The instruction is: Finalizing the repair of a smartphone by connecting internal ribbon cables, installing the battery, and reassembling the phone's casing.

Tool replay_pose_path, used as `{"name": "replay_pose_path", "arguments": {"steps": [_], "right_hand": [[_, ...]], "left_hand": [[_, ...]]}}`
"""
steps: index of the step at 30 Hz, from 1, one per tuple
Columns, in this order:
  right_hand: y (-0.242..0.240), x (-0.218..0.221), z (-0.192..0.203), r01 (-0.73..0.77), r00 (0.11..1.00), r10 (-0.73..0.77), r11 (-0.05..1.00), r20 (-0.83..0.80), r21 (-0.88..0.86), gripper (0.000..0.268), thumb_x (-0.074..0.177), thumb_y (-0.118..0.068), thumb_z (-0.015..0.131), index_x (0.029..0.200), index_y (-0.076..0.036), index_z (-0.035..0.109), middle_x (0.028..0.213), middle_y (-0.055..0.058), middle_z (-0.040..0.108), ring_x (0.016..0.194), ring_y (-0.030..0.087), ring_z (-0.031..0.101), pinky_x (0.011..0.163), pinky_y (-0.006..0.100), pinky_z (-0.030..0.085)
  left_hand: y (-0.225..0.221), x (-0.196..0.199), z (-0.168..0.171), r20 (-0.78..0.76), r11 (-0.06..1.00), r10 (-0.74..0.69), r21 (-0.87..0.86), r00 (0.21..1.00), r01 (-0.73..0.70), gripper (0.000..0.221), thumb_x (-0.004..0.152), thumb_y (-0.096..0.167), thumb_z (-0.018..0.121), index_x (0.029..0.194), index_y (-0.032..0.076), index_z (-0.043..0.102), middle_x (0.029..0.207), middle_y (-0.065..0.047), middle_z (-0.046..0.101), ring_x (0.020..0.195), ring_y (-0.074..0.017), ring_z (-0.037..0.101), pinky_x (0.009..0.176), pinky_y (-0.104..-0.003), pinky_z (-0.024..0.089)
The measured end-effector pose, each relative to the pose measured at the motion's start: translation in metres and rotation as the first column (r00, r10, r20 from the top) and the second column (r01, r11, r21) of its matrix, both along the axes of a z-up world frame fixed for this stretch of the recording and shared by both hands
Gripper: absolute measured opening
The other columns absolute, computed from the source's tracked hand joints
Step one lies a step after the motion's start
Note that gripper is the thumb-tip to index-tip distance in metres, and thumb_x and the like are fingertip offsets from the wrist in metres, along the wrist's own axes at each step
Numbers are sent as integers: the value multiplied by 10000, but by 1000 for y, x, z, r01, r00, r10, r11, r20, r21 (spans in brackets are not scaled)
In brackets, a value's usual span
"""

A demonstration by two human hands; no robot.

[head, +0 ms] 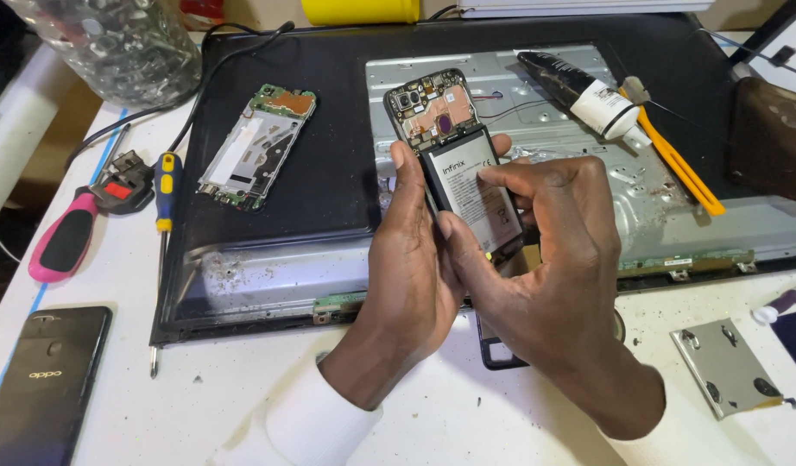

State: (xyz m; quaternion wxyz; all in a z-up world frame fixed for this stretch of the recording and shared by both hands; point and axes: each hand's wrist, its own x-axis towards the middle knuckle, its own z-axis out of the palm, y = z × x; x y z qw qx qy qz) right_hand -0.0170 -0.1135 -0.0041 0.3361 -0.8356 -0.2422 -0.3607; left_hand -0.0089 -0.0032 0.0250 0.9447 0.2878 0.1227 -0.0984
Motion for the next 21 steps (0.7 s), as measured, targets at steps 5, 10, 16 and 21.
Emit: {"name": "replay_pose_path", "arguments": {"steps": [5, 10, 16, 21], "right_hand": [[-9, 6, 1, -68, 995, 69, 998, -69, 10, 356, 959, -222, 772, 1232, -8, 693, 1132, 185, 580, 1110, 320, 613, 901, 409, 511], [-23, 13, 11, -208, 915, 243, 968, -323, 141, 343, 963, -143, 666, 1276, -4, 677, 1226, 184, 630, 1201, 277, 625, 991, 376, 556], [-33, 17, 16, -373, 777, 506, 849, -374, 373, 366, 879, -42, 710, 1216, 92, 655, 1271, 210, 617, 1299, 302, 613, 1018, 324, 557], [-33, 17, 15, -325, 790, 473, 863, -391, 388, 399, 836, -51, 763, 1208, 64, 671, 1229, 190, 649, 1231, 286, 655, 930, 306, 599]], "left_hand": [[7, 3, 1, 46, 1000, 23, 7, 999, -23, 748, 855, 500, 483, 1512, 144, 488, 1376, -89, 632, 1266, -200, 596, 1075, -343, 480], [17, 12, -17, 165, 999, 29, 11, 986, -31, 594, 934, 427, 539, 1464, 161, 494, 1312, -132, 677, 1146, -292, 661, 850, -461, 588], [17, 12, -12, 181, 1000, 21, 13, 983, -24, 586, 976, 411, 461, 1484, 119, 466, 1341, -181, 657, 1205, -348, 641, 927, -510, 559], [17, 7, 3, 99, 997, -43, 68, 994, 37, 659, 926, 446, 455, 1429, 32, 554, 1371, -191, 655, 1269, -328, 627, 973, -484, 549]]}}
